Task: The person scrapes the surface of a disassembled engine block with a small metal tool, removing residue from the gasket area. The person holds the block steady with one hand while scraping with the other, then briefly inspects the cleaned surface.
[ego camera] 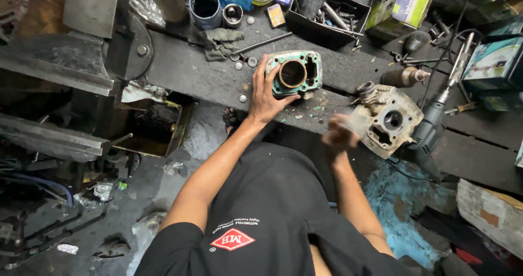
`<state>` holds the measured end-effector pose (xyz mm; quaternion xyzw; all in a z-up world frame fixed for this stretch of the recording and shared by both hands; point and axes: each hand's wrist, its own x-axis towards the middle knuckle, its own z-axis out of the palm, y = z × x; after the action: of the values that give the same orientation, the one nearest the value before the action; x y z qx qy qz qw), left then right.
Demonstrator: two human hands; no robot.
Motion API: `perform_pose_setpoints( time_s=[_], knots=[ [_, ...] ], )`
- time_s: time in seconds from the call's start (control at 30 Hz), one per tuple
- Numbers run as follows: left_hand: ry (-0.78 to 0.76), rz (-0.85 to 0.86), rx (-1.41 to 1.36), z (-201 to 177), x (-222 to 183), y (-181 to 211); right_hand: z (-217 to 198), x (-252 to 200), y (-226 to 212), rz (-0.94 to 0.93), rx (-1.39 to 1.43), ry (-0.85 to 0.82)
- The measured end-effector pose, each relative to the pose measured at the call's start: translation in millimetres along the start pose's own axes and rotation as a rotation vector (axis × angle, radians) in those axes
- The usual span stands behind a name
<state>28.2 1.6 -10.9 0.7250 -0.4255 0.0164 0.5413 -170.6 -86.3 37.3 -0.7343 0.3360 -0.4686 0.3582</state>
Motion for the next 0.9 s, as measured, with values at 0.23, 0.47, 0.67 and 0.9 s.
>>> perform_pose_setpoints(
  time_s=[0.23, 0.47, 0.67, 0.9],
  knots=[
    [-0.001, -0.001, -0.007, 2, -1, -1, -4, 1, -8, -0.108, -0.26, -0.07],
    [0.009, 0.011, -0.013, 3, 0, 0, -5, 4, 0, -0.147, -0.623, -0.516],
    [0.001, 0.004, -0.014, 2, -1, 0, -19, -2, 5, -0.095, -0.168, 0.076],
    [0.014, 0.001, -0.013, 2, -1, 2, -3, -10, 7, -0.174, -0.557, -0.417]
  ],
)
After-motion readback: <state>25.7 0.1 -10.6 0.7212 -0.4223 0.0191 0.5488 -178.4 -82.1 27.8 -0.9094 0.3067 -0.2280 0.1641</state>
